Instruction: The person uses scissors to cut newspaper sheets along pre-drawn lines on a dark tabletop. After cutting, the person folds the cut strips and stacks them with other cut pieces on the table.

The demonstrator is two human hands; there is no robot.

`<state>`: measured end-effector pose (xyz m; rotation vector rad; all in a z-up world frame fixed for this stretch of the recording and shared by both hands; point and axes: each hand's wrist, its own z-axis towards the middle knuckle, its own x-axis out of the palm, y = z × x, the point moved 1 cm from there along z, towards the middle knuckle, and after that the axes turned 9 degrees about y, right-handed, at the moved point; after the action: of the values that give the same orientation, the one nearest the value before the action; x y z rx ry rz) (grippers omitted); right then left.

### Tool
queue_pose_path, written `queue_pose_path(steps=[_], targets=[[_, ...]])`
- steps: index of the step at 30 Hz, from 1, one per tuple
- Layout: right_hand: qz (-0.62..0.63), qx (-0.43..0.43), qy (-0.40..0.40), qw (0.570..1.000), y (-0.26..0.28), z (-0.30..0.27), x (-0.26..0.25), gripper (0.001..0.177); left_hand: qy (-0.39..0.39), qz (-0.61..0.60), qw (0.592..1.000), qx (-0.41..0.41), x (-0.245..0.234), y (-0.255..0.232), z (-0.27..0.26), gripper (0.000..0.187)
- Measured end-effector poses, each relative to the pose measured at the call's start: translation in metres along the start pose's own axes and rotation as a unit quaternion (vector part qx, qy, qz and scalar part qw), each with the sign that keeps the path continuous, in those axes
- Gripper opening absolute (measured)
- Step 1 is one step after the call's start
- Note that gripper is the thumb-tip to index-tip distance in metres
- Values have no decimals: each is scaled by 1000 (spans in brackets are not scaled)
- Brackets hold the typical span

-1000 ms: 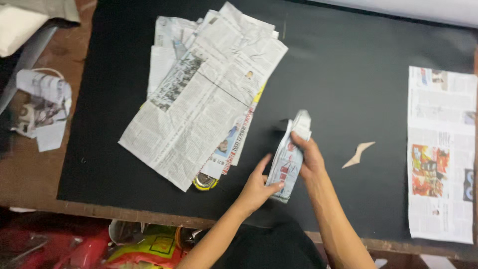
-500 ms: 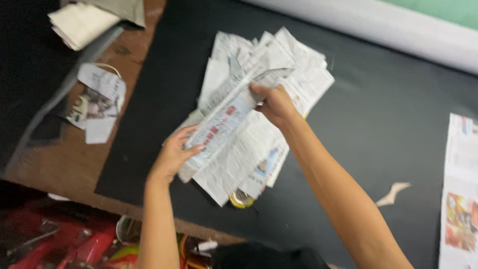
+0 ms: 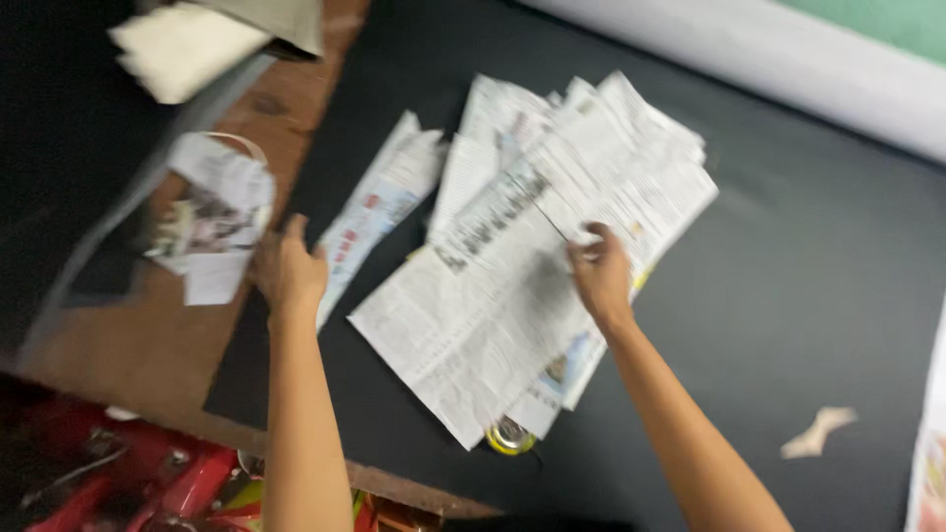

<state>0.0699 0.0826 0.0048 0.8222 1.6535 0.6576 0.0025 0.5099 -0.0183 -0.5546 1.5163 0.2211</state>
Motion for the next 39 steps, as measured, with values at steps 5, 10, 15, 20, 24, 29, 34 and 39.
queue_pose_path(steps=[5, 10, 15, 20, 24, 29, 34, 39], targets=[[21, 149, -132, 980, -55, -64, -46, 55, 210, -320, 922, 55, -7, -80, -59, 53], [115, 232, -64, 964, -64, -88, -23, 51, 161, -176, 971, 15, -22, -129, -119, 71], [118, 159, 20, 980, -57, -95, -8, 38, 200, -152, 966, -55, -52, -130, -148, 63], [52, 121, -35, 991, -57, -97, -35, 27, 246, -111, 962, -33, -78, -133, -158, 26], [25, 112, -49, 992, -67, -90, -59, 34, 290, -157, 944, -19, -69, -153, -160, 35], [-76, 65, -132, 986, -114, -87, -76, 17, 225, -184, 957, -1, -50, -160, -170, 49], [-145, 15, -217, 965, -201, -95, -149, 14, -10, -28, 993, 115, -45, -160, -180, 43], [-45, 115, -202, 972, -296, -134, -243, 20, 67, -233, 955, 174, -8, -195, -155, 48]])
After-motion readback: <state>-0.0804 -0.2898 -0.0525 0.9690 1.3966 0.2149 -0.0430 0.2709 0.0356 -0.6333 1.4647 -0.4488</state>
